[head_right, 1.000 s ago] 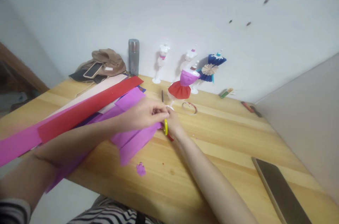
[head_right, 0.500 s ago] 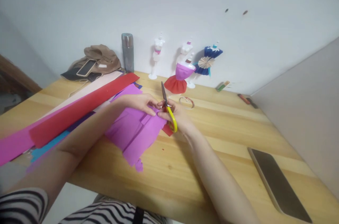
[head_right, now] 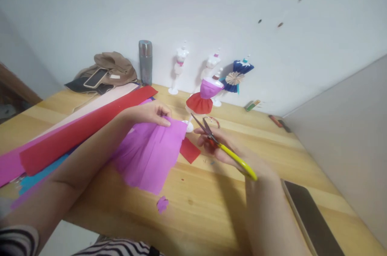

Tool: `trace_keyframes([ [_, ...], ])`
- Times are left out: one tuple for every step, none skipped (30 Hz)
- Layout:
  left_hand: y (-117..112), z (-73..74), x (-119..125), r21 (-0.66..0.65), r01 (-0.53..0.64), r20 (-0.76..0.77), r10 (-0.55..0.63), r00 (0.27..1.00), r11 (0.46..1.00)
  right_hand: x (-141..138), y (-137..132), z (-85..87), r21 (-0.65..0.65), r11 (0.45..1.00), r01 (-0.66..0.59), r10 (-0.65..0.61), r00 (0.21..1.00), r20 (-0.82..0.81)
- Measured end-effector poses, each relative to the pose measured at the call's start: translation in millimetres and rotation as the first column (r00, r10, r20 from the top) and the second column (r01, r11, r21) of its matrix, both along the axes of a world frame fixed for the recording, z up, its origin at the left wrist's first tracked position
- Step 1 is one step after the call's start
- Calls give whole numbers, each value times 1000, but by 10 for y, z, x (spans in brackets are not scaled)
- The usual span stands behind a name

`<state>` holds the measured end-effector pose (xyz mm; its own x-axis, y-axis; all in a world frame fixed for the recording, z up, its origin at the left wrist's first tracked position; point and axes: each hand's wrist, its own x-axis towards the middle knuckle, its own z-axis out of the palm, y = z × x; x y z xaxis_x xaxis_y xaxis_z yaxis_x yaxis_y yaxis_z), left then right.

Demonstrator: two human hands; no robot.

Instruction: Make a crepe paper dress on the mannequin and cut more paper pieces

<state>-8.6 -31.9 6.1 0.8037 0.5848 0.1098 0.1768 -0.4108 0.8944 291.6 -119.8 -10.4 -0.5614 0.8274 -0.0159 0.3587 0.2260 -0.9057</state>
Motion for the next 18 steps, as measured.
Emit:
trace_keyframes([
  [-13, 10, 3, -5, 0, 10, 0, 1000, 1000, 68, -14, 36, -25, 999, -38, 38, 999, 7],
  [-26, 18, 5, -13, 1, 21, -1, 1000, 1000, 119, -30, 71, -63, 993, -97, 98, 995, 1],
  [-37, 24, 6, -23, 1, 32, -1, 999, 1000, 156, -46, 101, -98, 981, -167, 166, 986, -18],
  [-45, 29, 4, -37, 1, 41, 1, 999, 999, 180, -59, 123, -133, 963, -234, 230, 972, -41],
  [-52, 32, -1, -53, -1, 47, 3, 999, 999, 196, -66, 134, -163, 943, -289, 282, 957, -66],
  [-55, 35, -7, -73, -4, 54, 8, 998, 997, 205, -69, 136, -186, 928, -323, 312, 946, -86],
  [-56, 38, -13, -95, -9, 61, 15, 998, 995, 210, -68, 130, -201, 921, -334, 320, 942, -98],
  [-54, 39, -20, -116, -14, 68, 23, 997, 993, 208, -65, 121, -215, 917, -335, 319, 942, -105],
  [-51, 40, -25, -134, -20, 79, 31, 996, 991, 200, -61, 114, -229, 915, -332, 314, 943, -112],
  [-48, 40, -29, -148, -22, 89, 35, 995, 989, 184, -58, 113, -245, 911, -332, 313, 943, -115],
  [-45, 40, -30, -157, -23, 98, 39, 994, 987, 157, -59, 119, -265, 906, -331, 311, 943, -115],
  [-43, 38, -29, -162, -23, 105, 41, 994, 987, 122, -62, 134, -288, 900, -327, 309, 945, -108],
  [-42, 37, -26, -164, -22, 109, 40, 993, 986, 78, -69, 156, -312, 896, -317, 303, 948, -92],
  [-42, 35, -21, -165, -17, 110, 35, 993, 986, 31, -77, 182, -334, 895, -297, 290, 954, -69],
  [-44, 33, -16, -166, -10, 107, 28, 994, 986, -17, -86, 207, -353, 894, -276, 278, 959, -46],
  [-46, 30, -11, -167, -3, 104, 21, 994, 986, -59, -94, 227, -363, 896, -257, 265, 964, -29],
  [-49, 27, -6, -167, 2, 103, 15, 995, 986, -93, -100, 240, -369, 896, -248, 261, 965, -16],
  [-51, 23, -3, -167, 7, 102, 10, 995, 986, -116, -102, 245, -373, 894, -247, 263, 965, -9],
])
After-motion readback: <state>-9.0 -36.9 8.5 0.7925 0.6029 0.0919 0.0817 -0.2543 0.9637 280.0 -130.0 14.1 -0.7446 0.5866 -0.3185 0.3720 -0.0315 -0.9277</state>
